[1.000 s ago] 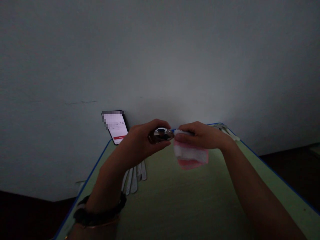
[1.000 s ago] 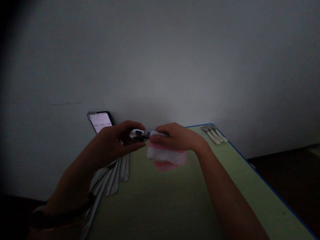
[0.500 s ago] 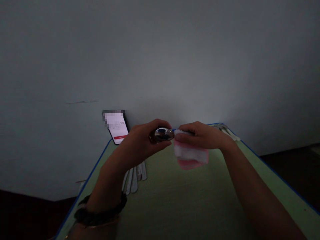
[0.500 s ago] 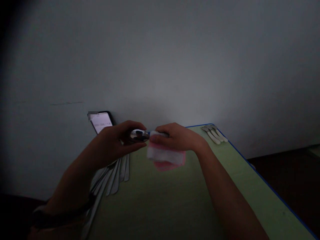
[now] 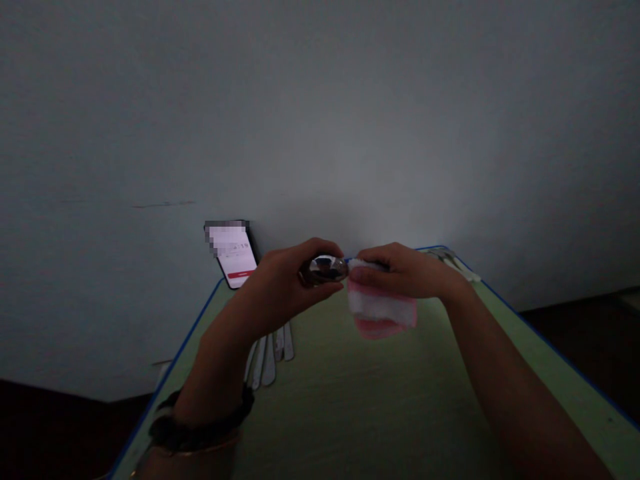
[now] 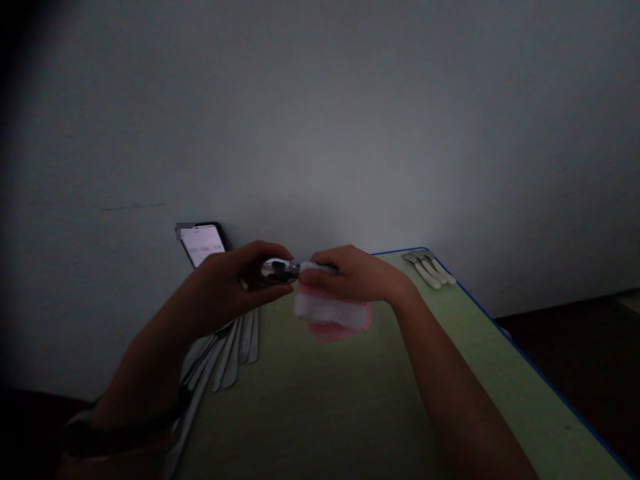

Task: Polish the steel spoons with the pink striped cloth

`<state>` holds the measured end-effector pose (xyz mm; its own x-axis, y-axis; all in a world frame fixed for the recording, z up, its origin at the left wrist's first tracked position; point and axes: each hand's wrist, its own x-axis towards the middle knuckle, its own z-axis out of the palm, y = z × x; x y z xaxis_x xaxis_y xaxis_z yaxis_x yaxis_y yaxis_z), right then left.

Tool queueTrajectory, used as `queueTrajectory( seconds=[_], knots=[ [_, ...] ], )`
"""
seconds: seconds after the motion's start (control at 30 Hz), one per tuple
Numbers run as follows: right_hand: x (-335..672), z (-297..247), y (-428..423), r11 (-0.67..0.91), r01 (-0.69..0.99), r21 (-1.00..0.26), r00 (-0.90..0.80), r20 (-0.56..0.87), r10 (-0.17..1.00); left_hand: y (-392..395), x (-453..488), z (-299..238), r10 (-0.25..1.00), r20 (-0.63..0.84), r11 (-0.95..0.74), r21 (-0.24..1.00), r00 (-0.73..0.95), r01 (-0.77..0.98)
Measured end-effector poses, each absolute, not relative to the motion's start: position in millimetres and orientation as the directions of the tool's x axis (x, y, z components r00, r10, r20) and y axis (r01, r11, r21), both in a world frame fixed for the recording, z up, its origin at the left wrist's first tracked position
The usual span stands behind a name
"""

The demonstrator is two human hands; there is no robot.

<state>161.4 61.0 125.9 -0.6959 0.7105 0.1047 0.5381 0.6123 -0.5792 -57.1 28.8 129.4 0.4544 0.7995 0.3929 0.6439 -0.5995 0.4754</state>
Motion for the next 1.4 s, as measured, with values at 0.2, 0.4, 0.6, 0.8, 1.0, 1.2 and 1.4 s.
queueTrajectory(
  seconds=[0.2,0.4,0.6,0.8,1.0,1.2,1.4],
  knots=[
    [161,125,61,0.603,0.538,-0.589,-0.695,0.094,0.712,28,-57,130,0.795,0.395,-0.605,0.459,0.46,0.651],
    [161,125,61,0.601,0.537,-0.592,-0.697,0.089,0.711,30,-57,128,0.787,0.406,-0.616,0.467,0.465,0.634],
    [161,125,62,0.608,0.538,-0.584,-0.697,0.097,0.711,30,-57,127,0.781,0.419,-0.622,0.457,0.463,0.636],
    [162,123,62,0.602,0.544,-0.585,-0.692,0.093,0.716,31,-56,126,0.777,0.416,-0.628,0.468,0.472,0.621],
    [163,122,63,0.591,0.572,-0.568,-0.664,0.103,0.741,35,-55,121,0.78,0.431,-0.625,0.487,0.454,0.611],
    [164,120,65,0.605,0.583,-0.543,-0.64,0.153,0.753,36,-53,120,0.776,0.477,-0.62,0.456,0.413,0.638],
    [167,118,68,0.613,0.603,-0.51,-0.611,0.198,0.766,38,-55,120,0.766,0.519,-0.611,0.401,0.38,0.683]
  ],
)
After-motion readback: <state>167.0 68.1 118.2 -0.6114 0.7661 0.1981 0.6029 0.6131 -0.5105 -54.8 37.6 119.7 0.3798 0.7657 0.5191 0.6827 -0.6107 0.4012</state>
